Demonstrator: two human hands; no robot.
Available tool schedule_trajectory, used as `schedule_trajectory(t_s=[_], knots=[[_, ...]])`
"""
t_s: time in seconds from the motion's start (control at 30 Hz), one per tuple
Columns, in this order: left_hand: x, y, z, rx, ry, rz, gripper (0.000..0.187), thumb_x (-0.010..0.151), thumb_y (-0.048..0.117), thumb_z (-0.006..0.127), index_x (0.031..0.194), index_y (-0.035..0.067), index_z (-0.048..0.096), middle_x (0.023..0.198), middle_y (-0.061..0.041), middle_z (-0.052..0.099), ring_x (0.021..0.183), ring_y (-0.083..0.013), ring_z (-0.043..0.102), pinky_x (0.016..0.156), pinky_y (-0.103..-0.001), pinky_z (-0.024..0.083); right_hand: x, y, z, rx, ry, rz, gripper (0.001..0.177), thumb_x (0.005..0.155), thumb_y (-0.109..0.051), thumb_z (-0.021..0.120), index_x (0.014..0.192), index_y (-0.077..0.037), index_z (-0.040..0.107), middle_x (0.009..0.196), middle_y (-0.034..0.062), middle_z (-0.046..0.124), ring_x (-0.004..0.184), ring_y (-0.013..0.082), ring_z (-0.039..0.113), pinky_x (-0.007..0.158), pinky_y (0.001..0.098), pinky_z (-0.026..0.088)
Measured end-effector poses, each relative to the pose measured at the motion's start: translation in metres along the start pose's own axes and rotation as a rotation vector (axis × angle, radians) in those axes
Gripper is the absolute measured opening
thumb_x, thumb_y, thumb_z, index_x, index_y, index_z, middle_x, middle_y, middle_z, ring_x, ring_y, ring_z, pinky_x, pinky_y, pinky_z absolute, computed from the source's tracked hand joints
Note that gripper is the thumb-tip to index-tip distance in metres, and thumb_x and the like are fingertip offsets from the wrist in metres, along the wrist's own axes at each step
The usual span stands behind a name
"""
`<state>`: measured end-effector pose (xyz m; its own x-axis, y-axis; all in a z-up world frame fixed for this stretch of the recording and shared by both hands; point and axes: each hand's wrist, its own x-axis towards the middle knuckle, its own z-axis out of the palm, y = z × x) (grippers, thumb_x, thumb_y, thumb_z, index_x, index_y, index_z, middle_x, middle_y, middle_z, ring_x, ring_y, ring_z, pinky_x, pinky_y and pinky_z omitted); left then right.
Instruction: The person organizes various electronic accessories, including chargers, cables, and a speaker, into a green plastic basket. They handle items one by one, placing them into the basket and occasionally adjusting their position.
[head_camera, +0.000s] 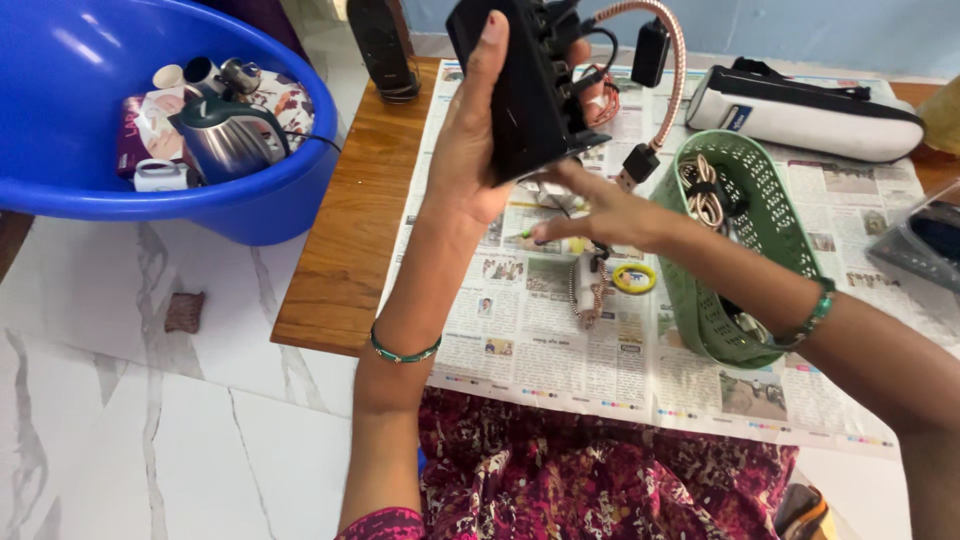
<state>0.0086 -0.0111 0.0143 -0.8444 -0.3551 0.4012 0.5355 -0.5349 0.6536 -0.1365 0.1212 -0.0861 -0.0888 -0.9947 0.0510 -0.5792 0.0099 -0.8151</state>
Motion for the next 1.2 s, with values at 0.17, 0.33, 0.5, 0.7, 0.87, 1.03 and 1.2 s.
schedule_trajectory(t_s=[0.17, 0.33, 0.5, 0.7, 0.87, 1.03, 1.2], knots=[[-0.007, 0.040, -0.021, 0.006, 0.017, 0.055, 0.056, 0.099, 0.046, 0.069, 0.129, 0.000, 0.057, 0.113, -0.019, 0.071, 0.092, -0.0298, 0.075, 0.085, -0.045, 0.065, 0.010, -0.010, 0.004, 0.147, -0.038, 0.268, 0.050, 0.097, -0.028, 0.058, 0.144, -0.011, 0.055, 0.116, 0.0079, 0.070, 0.104, 0.0209, 0.069, 0.101, 0.0437, 0.052], [-0.025, 0.070, -0.054, 0.195, 0.154, 0.138, 0.053, 0.101, 0.044, 0.069, 0.129, -0.001, 0.059, 0.114, -0.020, 0.072, 0.098, -0.0267, 0.074, 0.084, -0.045, 0.065, -0.015, -0.023, -0.048, 0.164, 0.276, 0.409, 0.033, 0.100, -0.025, 0.054, 0.120, -0.004, 0.069, 0.095, 0.0057, 0.072, 0.085, 0.0183, 0.068, 0.087, 0.0407, 0.060], [-0.034, 0.056, -0.069, 0.197, 0.159, 0.044, 0.048, 0.097, 0.041, 0.069, 0.126, 0.005, 0.058, 0.104, -0.018, 0.072, 0.083, -0.0267, 0.075, 0.073, -0.040, 0.065, -0.033, -0.040, -0.088, 0.327, 0.508, 0.237, 0.024, 0.111, -0.022, 0.057, 0.112, -0.001, 0.069, 0.085, 0.0096, 0.065, 0.076, 0.0177, 0.064, 0.082, 0.0380, 0.060], [-0.024, 0.002, -0.061, 0.171, 0.087, -0.049, 0.050, 0.099, 0.040, 0.071, 0.128, 0.000, 0.059, 0.109, -0.019, 0.074, 0.093, -0.0248, 0.076, 0.083, -0.036, 0.064, -0.049, -0.072, -0.096, 0.588, 0.559, -0.035, 0.017, 0.118, -0.017, 0.049, 0.110, -0.007, 0.059, 0.122, 0.0131, 0.072, 0.110, 0.0188, 0.070, 0.102, 0.0369, 0.057], [-0.003, -0.038, -0.029, 0.107, 0.114, -0.051, 0.053, 0.098, 0.040, 0.073, 0.129, 0.000, 0.059, 0.109, -0.013, 0.072, 0.094, -0.0223, 0.075, 0.080, -0.035, 0.064, -0.064, -0.091, -0.084, 0.666, 0.580, -0.081, 0.013, 0.116, -0.019, 0.034, 0.109, -0.013, 0.042, 0.134, 0.0185, 0.066, 0.121, 0.0215, 0.070, 0.106, 0.0376, 0.057], [0.015, -0.085, 0.010, 0.127, 0.121, -0.172, 0.059, 0.090, 0.046, 0.073, 0.125, 0.002, 0.059, 0.100, -0.012, 0.072, 0.084, -0.0207, 0.076, 0.074, -0.036, 0.066, -0.108, -0.090, -0.100, 0.365, 0.676, -0.079, 0.013, 0.120, -0.022, 0.031, 0.116, -0.012, 0.039, 0.124, 0.0172, 0.063, 0.123, 0.0245, 0.066, 0.106, 0.0373, 0.056], [0.028, -0.156, 0.038, 0.200, 0.122, -0.318, 0.067, 0.089, 0.053, 0.073, 0.125, -0.002, 0.060, 0.100, -0.011, 0.071, 0.085, -0.0176, 0.073, 0.074, -0.033, 0.065, -0.152, -0.065, -0.111, 0.219, 0.763, 0.124, 0.012, 0.122, -0.023, 0.031, 0.121, -0.013, 0.038, 0.126, 0.0157, 0.064, 0.116, 0.0274, 0.068, 0.099, 0.0397, 0.058]])
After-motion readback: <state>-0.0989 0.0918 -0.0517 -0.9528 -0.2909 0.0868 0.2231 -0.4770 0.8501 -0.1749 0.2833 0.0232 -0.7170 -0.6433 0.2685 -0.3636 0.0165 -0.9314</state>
